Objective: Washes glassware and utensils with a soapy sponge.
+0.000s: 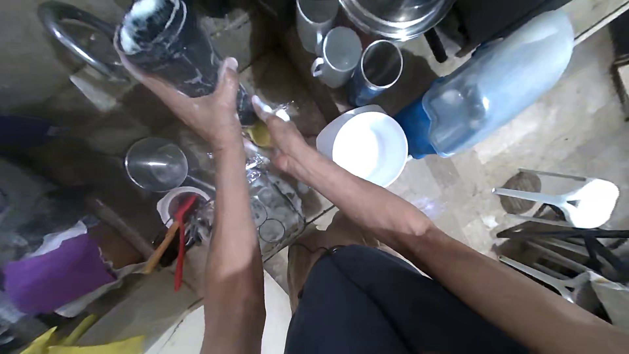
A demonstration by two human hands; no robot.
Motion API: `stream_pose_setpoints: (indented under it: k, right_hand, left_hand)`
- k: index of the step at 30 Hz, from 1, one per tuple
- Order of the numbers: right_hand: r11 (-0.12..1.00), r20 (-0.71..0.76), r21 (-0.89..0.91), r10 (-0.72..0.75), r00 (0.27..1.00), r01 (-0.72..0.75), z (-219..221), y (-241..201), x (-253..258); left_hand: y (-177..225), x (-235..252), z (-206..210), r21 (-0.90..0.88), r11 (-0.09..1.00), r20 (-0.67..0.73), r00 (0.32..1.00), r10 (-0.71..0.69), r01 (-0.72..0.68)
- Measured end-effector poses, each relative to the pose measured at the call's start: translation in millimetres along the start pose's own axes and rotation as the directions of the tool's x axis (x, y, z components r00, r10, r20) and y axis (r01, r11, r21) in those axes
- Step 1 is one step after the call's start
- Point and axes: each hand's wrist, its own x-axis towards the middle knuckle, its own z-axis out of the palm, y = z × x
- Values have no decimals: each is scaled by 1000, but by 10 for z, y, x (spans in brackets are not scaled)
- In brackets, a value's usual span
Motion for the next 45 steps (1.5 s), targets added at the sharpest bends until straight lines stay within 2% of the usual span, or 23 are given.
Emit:
stream_pose_setpoints:
  k: [3, 6, 9, 10, 12, 14, 16, 18, 19, 21, 23, 27, 30, 32, 34, 37, 39, 40, 45]
  right_hand:
    - [999, 10, -32, 9, 1000, -9, -37, -10, -12]
    - [996, 15, -85, 38, 999, -37, -173, 37, -176]
    - [991, 23, -131, 14, 1000, -11, -193, 21, -165]
    - [991, 36, -136, 8, 999, -3, -177, 13, -151]
    - [982, 59, -188, 11, 998, 0, -191, -13, -132]
    - [939, 66, -333, -73, 995, 91, -247, -30, -150]
    - [847, 108, -453, -256, 961, 277, -319, -32, -196]
    - [730, 203, -483, -443, 873, 483, -298, -117, -205]
    - [665, 249, -498, -505, 827, 556, -233, -221, -197]
    - [532, 334, -547, -569, 751, 646, -144, -386, -270]
    - [363, 439, -607, -589, 679, 707, -58, -460, -467]
    - [-28, 679, -543, -603, 419, 839, 132, -620, -720]
    - [-243, 855, -455, -387, 344, 857, 229, -769, -802]
    - [-400, 913, -408, -190, 361, 821, 324, -816, -872]
    - [-461, 916, -387, -93, 391, 798, 372, -859, -1008]
    - [-394, 874, -482, -154, 461, 782, 283, -992, -1168]
    - [-325, 855, -518, -163, 493, 791, 268, -942, -1209]
    - [-328, 851, -524, -156, 502, 786, 295, -867, -1226]
    - [-526, 820, -547, -178, 544, 652, 480, -650, -1121]
  left_hand:
    - [22, -161, -31, -24, 1000, 5, 1000, 8, -8]
    - [-64, -116, -80, 71, 997, 3, 1000, -2, 1]
    - [54, -132, -91, 46, 999, 33, 999, 11, -13]
    - [75, -152, -120, 43, 999, 55, 998, 12, -14]
    - [108, -126, -241, 118, 991, 118, 990, -75, 61]
    - [193, 11, -473, 202, 976, 206, 971, -122, 79]
    - [269, 40, -749, 253, 967, 273, 958, -87, 16]
    - [326, -55, -990, 235, 969, 326, 945, -5, -76]
    - [344, -82, -1052, 199, 973, 323, 945, 50, -120]
    - [334, -210, -1150, 161, 980, 310, 949, 60, -115]
    - [293, -323, -1241, 164, 982, 316, 948, 41, -97]
    - [202, -387, -1376, 215, 966, 333, 941, 65, -143]
    - [247, -408, -1401, 316, 930, 330, 941, 78, -188]
    - [312, -443, -1345, 355, 914, 341, 938, 70, -198]
    - [392, -498, -1351, 341, 922, 350, 935, 58, -184]
    - [440, -536, -1361, 345, 907, 299, 944, 139, -243]
    - [458, -578, -1354, 380, 893, 259, 955, 147, -240]
    - [451, -588, -1345, 399, 885, 239, 959, 151, -239]
    - [347, -600, -1429, 477, 848, 183, 970, 162, -231]
